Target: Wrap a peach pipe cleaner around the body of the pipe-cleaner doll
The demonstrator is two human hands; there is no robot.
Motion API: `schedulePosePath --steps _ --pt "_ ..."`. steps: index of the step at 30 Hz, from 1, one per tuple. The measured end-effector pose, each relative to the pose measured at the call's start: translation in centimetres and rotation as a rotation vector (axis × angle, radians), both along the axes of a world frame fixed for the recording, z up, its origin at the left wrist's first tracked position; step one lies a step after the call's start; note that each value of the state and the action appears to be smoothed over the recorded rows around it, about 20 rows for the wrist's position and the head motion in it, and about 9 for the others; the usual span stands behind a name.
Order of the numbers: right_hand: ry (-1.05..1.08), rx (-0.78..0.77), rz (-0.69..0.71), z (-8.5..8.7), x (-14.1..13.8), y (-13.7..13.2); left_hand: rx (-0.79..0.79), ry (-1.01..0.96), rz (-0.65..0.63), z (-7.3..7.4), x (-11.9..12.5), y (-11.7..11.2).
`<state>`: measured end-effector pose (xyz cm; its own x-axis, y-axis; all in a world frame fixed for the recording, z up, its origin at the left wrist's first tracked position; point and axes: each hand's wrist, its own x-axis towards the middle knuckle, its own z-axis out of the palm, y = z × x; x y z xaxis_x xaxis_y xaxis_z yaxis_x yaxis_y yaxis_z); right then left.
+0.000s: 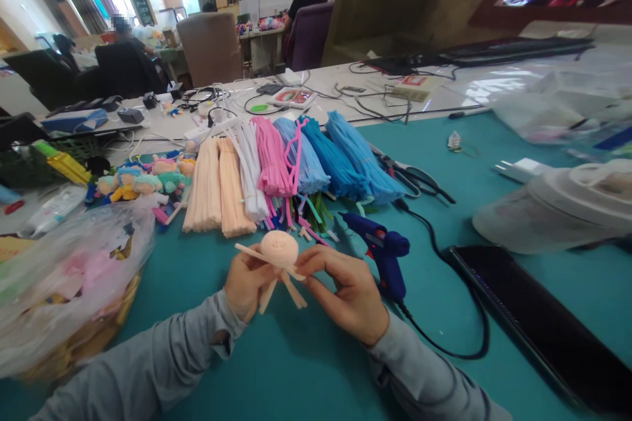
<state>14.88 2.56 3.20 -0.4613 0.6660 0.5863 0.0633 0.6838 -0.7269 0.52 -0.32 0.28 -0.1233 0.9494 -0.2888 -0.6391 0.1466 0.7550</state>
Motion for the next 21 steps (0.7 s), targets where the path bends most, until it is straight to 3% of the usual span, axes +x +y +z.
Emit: schedulePosePath --steps 11,21 --pt "-0.032 -0.364 -0.044 0.17 -0.6 0.04 0.029 0.072 0.067 -0.13 -0.19 0.33" --pt "-0.096 -0.238 -0.179 -0.41 -0.42 0.39 0.017 0.083 0.05 0.05 -0.29 0.35"
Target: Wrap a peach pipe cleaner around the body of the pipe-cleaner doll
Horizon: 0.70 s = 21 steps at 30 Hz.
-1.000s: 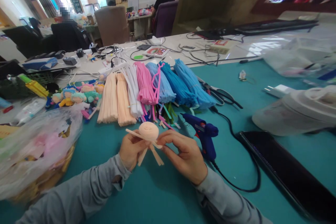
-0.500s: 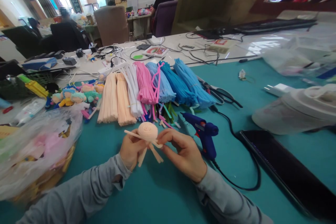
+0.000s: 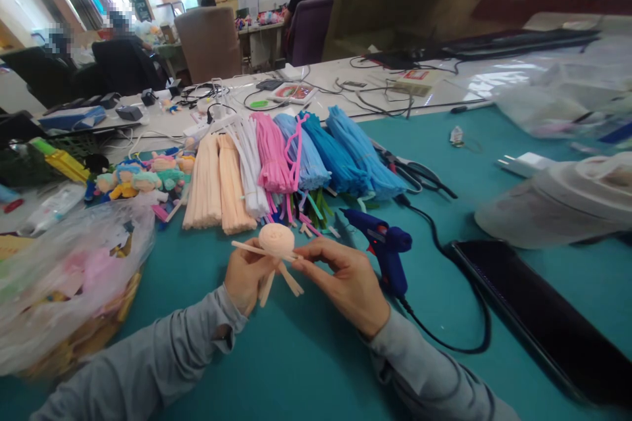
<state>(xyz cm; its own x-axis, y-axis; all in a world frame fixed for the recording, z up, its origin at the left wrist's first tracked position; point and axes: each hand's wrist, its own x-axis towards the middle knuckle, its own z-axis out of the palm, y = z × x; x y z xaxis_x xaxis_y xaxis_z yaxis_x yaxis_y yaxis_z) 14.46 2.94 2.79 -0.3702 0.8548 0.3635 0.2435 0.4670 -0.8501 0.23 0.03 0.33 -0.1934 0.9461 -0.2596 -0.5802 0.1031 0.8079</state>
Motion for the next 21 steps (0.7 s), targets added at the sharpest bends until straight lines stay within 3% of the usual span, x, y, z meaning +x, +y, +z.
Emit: schedulePosePath --steps 10,21 --pt "0.01 -0.039 -0.042 0.07 -0.18 -0.18 -0.048 -0.037 0.016 0.22 0.04 0.0" --pt "0.085 -0.205 -0.051 -0.17 -0.31 -0.4 -0.058 -0.067 0.027 0.3 0.1 -0.01"
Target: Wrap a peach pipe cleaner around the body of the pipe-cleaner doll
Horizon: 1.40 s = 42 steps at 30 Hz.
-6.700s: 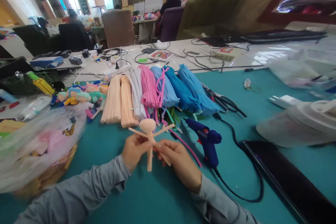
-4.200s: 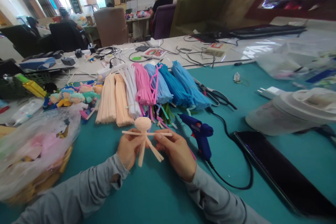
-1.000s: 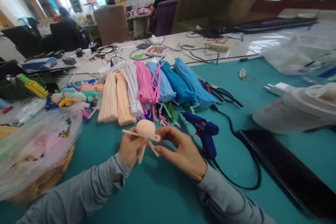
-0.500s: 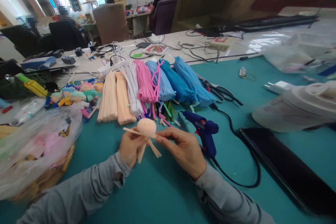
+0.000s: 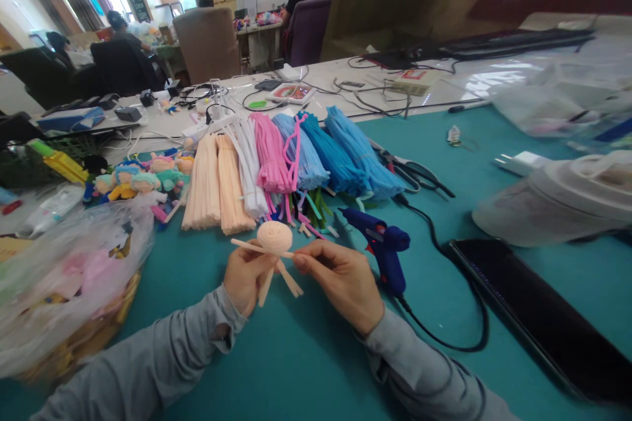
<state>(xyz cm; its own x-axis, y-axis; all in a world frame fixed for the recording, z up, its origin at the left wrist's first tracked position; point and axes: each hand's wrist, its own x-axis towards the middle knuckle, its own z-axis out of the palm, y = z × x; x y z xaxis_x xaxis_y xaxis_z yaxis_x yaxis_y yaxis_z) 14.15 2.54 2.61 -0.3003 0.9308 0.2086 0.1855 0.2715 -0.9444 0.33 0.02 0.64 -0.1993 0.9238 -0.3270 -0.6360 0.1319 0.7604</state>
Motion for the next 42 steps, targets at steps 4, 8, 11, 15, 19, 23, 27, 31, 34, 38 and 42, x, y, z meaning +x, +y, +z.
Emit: schedulePosePath --steps 4,8,11,15,19,23,27,31,34,38,42 --pt "0.034 -0.057 0.0 -0.1 -0.3 0.0 0.003 -0.013 -0.017 0.1 0.0 0.0" --pt "0.08 -0.151 0.022 -0.2 -0.4 0.0 0.006 -0.003 -0.036 0.0 0.0 0.0" --pt "0.104 -0.237 0.051 -0.2 -0.3 0.2 0.001 -0.007 -0.021 0.0 0.0 0.1" --pt "0.107 -0.308 0.05 0.2 0.2 0.8 0.009 0.012 -0.02 0.1 0.1 0.2" --pt "0.063 -0.326 0.038 0.5 0.5 1.0 0.0 0.028 -0.019 -0.1 0.0 0.1" --pt "0.019 -0.335 0.08 0.5 0.3 0.8 0.002 0.035 -0.07 -0.2 -0.1 0.1" --pt "0.027 -0.275 0.065 0.3 0.2 0.6 0.015 0.03 -0.108 -0.1 -0.1 0.1" --pt "0.063 -0.223 0.021 0.0 0.0 0.5 0.015 0.03 -0.119 0.0 -0.1 0.1" --pt "0.097 -0.213 0.001 -0.3 -0.2 0.4 0.022 0.033 -0.126 0.1 -0.2 0.1" --pt "0.149 -0.246 0.003 -0.4 -0.4 0.2 0.024 0.034 -0.142 0.3 -0.1 0.1" --pt "0.195 -0.282 0.017 -0.5 -0.4 0.0 0.026 0.013 -0.143 0.3 0.0 0.1"
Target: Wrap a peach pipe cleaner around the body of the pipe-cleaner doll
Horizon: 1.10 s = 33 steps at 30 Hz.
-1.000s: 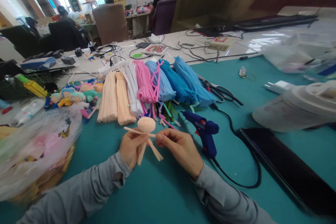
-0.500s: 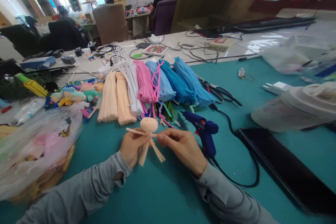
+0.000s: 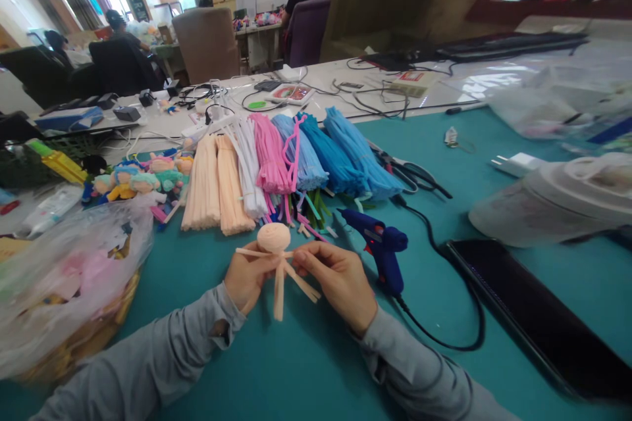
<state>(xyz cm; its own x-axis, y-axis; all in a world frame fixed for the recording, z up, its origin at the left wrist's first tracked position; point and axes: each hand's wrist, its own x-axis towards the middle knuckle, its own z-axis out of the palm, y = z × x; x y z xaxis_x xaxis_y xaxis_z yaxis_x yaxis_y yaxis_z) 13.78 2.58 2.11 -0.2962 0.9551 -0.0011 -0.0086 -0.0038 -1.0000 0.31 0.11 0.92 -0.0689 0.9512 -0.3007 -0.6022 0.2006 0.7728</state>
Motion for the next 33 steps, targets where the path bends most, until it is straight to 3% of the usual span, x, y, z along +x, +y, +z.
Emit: schedulePosePath --steps 7,14,17,28,33 --pt "-0.019 0.059 0.003 -0.2 -0.21 -0.13 0.004 -0.037 -0.028 -0.11 -0.19 0.14" --pt "-0.19 0.407 -0.055 -0.05 0.11 -0.13 -0.026 -0.015 -0.088 -0.05 -0.34 0.13" --pt "-0.199 0.484 -0.051 -0.04 0.03 -0.12 -0.028 0.003 -0.113 -0.11 -0.36 0.14" --pt "-0.143 0.497 -0.074 -0.55 -0.23 -0.28 -0.035 0.021 -0.132 -0.13 -0.25 0.08" --pt "-0.195 0.478 -0.03 -0.62 -0.21 -0.12 -0.037 0.057 -0.032 0.04 -0.09 0.06"
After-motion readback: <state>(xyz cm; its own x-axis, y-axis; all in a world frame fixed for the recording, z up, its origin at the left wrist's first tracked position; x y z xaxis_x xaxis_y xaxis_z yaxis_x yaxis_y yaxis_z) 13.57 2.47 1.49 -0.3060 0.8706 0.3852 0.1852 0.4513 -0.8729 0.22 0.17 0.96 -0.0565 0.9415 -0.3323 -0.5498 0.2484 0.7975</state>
